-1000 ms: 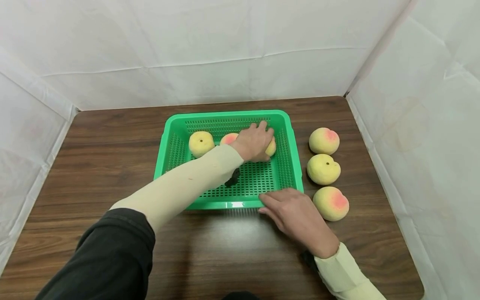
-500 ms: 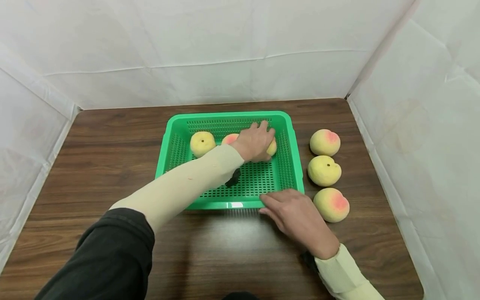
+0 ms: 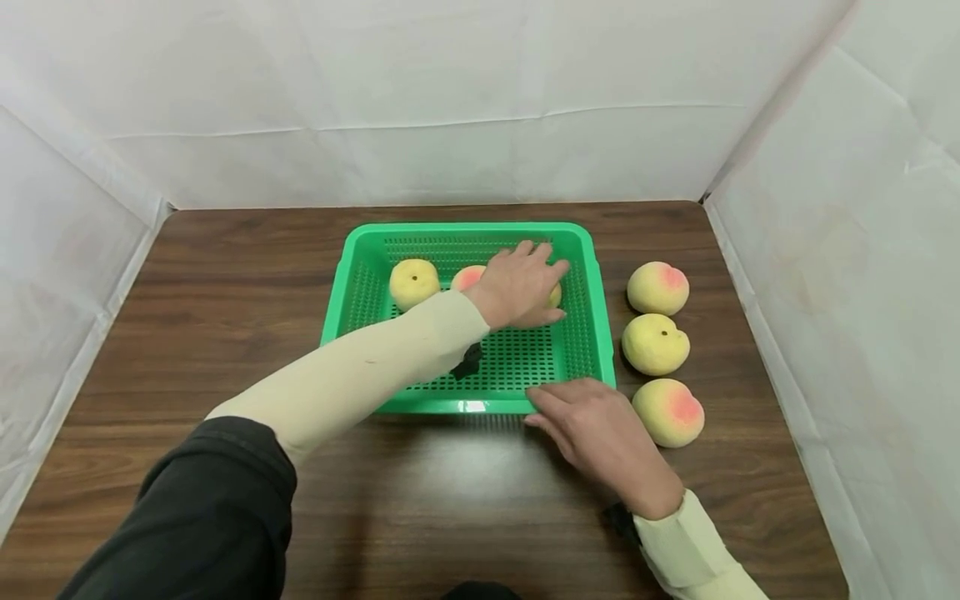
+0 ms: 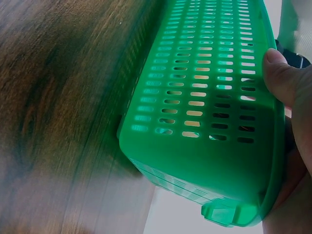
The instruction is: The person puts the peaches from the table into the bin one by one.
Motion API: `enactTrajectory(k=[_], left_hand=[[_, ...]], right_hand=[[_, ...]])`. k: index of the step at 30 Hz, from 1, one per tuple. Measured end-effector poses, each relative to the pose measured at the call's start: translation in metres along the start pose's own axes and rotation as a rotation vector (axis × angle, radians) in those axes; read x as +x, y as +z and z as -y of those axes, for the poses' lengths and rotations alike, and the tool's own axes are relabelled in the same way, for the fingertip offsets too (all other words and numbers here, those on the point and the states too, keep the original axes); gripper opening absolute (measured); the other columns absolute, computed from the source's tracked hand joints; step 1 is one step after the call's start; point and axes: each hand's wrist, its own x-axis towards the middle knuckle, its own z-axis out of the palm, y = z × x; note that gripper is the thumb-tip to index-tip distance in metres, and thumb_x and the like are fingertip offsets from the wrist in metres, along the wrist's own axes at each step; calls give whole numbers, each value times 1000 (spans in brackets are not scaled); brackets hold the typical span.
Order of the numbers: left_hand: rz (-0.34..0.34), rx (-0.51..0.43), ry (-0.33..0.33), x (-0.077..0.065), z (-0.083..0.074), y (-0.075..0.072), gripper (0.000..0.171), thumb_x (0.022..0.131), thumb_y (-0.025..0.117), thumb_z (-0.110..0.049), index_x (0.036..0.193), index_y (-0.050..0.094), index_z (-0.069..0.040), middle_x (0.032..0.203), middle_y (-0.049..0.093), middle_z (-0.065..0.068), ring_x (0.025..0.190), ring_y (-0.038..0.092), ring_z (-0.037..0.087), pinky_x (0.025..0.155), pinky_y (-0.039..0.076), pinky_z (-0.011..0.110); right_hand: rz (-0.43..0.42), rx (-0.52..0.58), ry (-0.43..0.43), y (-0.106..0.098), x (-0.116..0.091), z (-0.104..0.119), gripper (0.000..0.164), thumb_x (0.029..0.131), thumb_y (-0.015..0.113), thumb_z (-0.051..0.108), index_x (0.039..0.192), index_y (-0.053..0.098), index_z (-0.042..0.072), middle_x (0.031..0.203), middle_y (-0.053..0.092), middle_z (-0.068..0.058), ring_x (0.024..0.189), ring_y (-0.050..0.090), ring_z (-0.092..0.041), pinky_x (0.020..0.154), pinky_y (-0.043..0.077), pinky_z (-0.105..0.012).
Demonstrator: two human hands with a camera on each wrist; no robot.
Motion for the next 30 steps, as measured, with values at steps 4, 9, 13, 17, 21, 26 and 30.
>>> enactTrajectory(k=[4,9,13,17,21,26,30], left_hand=[[-27,-27,2,-10,4,-3,75,101,48,-68,162,33,-28,167,35,4,152,38,26,117,45,43],[-95,-87,8,-28,15,-4,71,101,49,-67,158,38,-26,164,40,4,148,42,27,116,46,44],[-134,-97,6,-42,25,-4,70,103,48,-64,159,38,-25,162,43,6,146,44,28,115,46,45],[-139,-103,-11,-51,31,-6,71,103,48,-64,162,36,-25,162,43,6,147,44,29,116,45,46],[-147,-105,-23,-57,34,-8,73,101,50,-66,161,37,-26,161,45,5,145,45,28,116,46,46],[-165,-97,-24,-67,40,-8,73,101,51,-66,160,39,-24,159,47,6,145,46,30,116,45,47],[-169,-98,-32,-80,45,-8,74,100,51,-67,160,40,-24,161,46,7,149,42,31,117,43,48]], right_hand=[[-5,2,0,0,1,0,62,111,32,53,112,77,10,102,80,-1,89,75,-21,78,61,-42],[9,11,12,0,1,0,60,110,35,53,114,77,11,103,80,-2,91,76,-22,79,62,-42],[16,18,13,-1,1,0,58,110,37,53,114,77,11,104,79,-1,91,75,-22,79,61,-43],[17,21,12,-2,-1,-3,56,110,38,52,114,77,12,105,79,-1,92,75,-22,79,61,-43],[8,25,25,-4,-3,-7,53,110,41,52,115,76,13,103,79,-2,91,76,-22,79,61,-43],[1,27,32,-6,-5,-10,52,109,42,51,116,77,13,103,79,-4,90,76,-23,78,61,-44],[4,25,30,-7,-6,-11,52,109,43,51,117,77,13,103,80,-4,90,76,-24,78,61,-45]])
